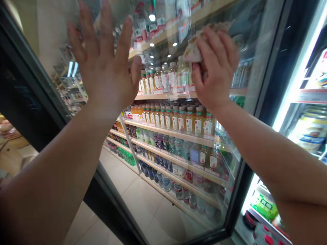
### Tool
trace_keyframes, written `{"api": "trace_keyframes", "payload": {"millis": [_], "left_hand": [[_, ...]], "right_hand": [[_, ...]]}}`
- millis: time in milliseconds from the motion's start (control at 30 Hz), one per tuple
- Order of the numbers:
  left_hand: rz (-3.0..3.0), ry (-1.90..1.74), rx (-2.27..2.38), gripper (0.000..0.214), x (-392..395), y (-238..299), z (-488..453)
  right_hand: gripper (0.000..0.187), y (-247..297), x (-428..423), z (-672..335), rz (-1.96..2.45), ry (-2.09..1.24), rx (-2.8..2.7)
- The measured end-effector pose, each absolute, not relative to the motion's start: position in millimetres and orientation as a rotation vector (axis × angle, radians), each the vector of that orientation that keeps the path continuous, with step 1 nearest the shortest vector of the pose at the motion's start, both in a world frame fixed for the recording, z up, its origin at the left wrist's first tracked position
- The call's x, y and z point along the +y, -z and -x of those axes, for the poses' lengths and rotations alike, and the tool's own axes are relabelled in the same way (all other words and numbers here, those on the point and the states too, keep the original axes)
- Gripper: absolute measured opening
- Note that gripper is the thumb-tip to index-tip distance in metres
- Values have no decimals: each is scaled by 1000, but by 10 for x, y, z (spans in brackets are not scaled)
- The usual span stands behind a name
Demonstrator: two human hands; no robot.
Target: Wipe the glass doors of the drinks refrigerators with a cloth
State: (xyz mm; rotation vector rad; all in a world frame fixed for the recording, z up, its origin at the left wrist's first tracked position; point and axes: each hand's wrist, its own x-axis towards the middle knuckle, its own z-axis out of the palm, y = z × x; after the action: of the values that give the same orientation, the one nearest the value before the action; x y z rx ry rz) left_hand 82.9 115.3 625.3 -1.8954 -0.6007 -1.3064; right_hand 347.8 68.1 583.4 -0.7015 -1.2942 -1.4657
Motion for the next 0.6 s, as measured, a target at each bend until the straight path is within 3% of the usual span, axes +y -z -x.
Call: {"api": "trace_keyframes", "payload": {"millis": [233, 367, 600], "left_hand": [[1963, 1387, -535, 72, 1172, -6264, -839], [1949, 1373, -580, 72, 1137, -6255, -836], [1978, 1487, -499, 70, 1153, -6246, -865]], "right_hand": [[47, -5804, 689, -3464, 783, 1272, -1517], [47, -5800, 674, -3471, 778, 1329, -1241], [52, -5783, 644, -3433, 710, 1391, -1469]]}}
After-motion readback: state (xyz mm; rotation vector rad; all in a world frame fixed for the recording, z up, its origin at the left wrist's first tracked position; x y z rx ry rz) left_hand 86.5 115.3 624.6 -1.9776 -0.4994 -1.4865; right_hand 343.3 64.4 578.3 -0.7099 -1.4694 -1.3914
